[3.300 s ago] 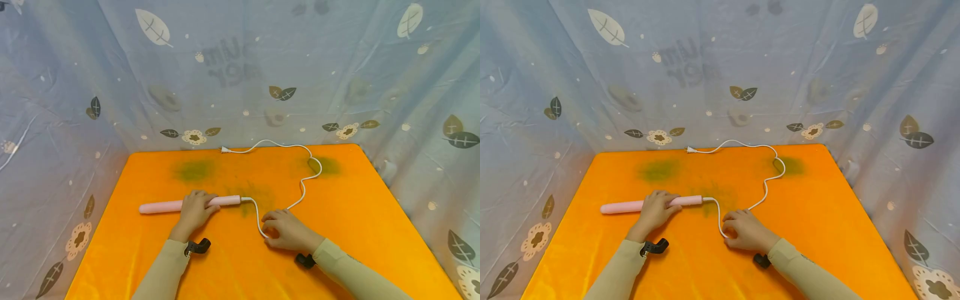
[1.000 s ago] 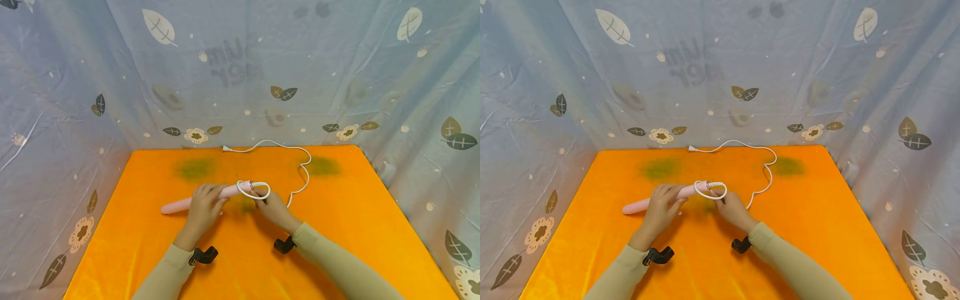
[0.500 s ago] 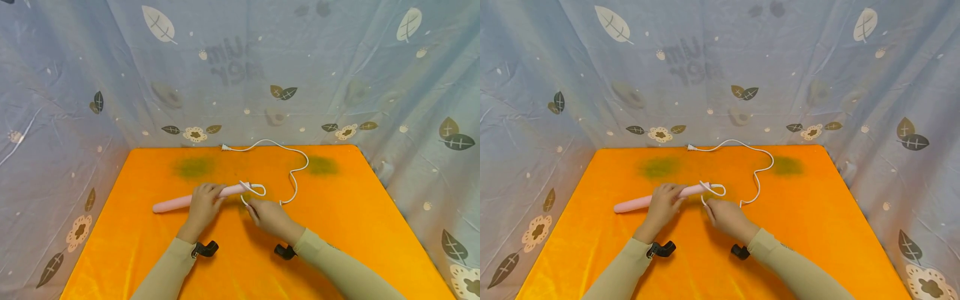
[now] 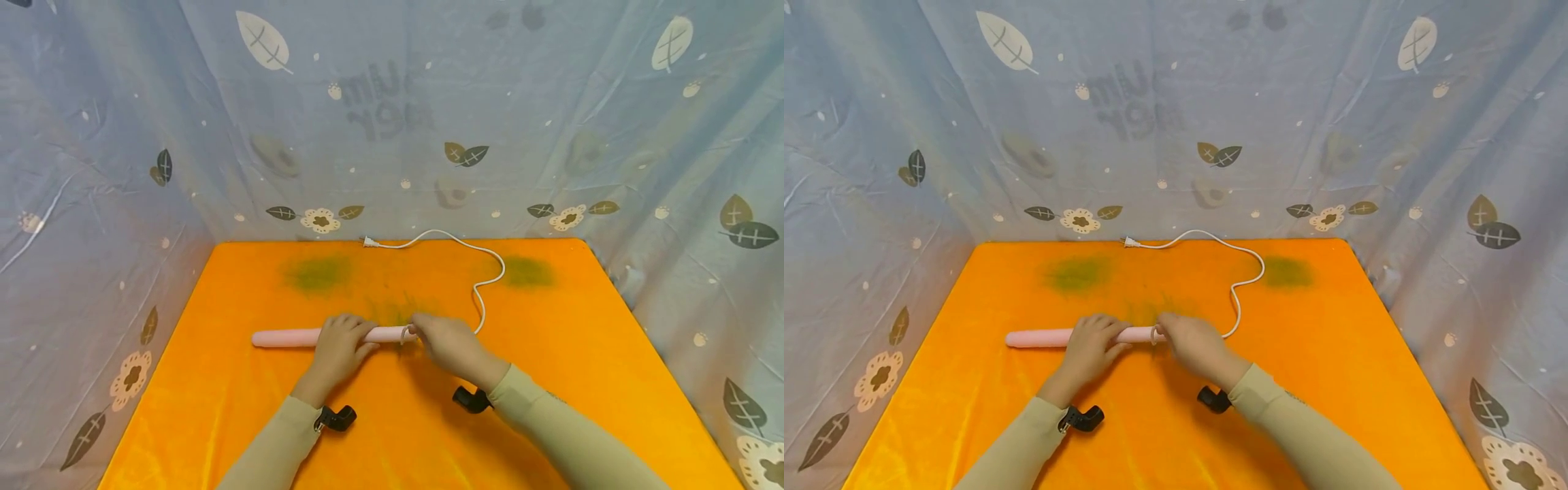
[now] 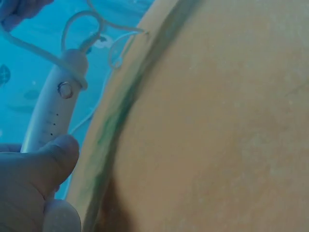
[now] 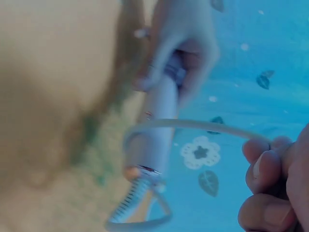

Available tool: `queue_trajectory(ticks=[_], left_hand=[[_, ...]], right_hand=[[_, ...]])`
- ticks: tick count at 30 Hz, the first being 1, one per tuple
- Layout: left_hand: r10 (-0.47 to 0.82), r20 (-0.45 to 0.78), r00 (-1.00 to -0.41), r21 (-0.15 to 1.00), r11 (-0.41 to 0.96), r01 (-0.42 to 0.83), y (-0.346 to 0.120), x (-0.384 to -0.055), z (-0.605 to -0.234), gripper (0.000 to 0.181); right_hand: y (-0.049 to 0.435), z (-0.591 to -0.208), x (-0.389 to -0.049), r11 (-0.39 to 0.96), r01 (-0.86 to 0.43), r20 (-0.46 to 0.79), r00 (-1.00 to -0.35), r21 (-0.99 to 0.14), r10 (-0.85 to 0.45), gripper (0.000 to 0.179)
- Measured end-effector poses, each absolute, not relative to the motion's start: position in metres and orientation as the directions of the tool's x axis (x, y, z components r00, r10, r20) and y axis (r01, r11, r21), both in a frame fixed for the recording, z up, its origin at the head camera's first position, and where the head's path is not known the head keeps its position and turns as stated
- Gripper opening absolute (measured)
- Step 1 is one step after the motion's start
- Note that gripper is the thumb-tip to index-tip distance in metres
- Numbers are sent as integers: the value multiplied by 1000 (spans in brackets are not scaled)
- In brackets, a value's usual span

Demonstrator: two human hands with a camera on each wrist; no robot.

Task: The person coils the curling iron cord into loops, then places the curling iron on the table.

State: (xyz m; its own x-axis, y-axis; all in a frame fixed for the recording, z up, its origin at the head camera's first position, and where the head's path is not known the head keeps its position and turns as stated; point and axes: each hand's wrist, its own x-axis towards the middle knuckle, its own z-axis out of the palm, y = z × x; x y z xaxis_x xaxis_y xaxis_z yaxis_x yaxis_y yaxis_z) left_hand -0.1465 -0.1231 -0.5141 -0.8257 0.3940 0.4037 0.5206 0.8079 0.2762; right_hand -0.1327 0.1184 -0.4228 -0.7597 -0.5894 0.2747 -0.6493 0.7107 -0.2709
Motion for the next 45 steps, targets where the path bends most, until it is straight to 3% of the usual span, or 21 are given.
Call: queue_trajectory(ticks=[7, 12, 17, 23, 27, 38, 45], left_hand=[[402, 423, -812, 279, 795, 539, -126, -145, -512, 36], [435, 432, -790, 266, 775, 573, -129, -142, -511, 37], [480, 465, -744, 271, 723, 636, -132, -138, -509, 37], [512, 525, -680, 252, 670, 699, -134, -130, -512, 37], [476, 572, -668, 279, 653, 704, -137, -128, -510, 39], [370, 685, -628, 296, 646, 704, -142, -130, -501, 43], [288, 696, -658, 355, 659, 663, -142, -133, -495, 46]], right_hand=[[127, -405, -145, 667, -709, 413, -692, -230, -592, 3], [128, -401, -154, 633, -739, 427, -662, -230, -617, 6], [131, -403, -169, 644, -686, 385, -725, -338, -571, 12], [140, -414, -186, 599, -493, 238, -858, -631, -456, 16], [145, -427, -194, 593, -354, 128, -912, -723, -389, 20], [137, -462, -202, 571, -310, 66, -911, -760, -407, 29], [127, -480, -190, 597, -442, 137, -863, -670, -486, 11]])
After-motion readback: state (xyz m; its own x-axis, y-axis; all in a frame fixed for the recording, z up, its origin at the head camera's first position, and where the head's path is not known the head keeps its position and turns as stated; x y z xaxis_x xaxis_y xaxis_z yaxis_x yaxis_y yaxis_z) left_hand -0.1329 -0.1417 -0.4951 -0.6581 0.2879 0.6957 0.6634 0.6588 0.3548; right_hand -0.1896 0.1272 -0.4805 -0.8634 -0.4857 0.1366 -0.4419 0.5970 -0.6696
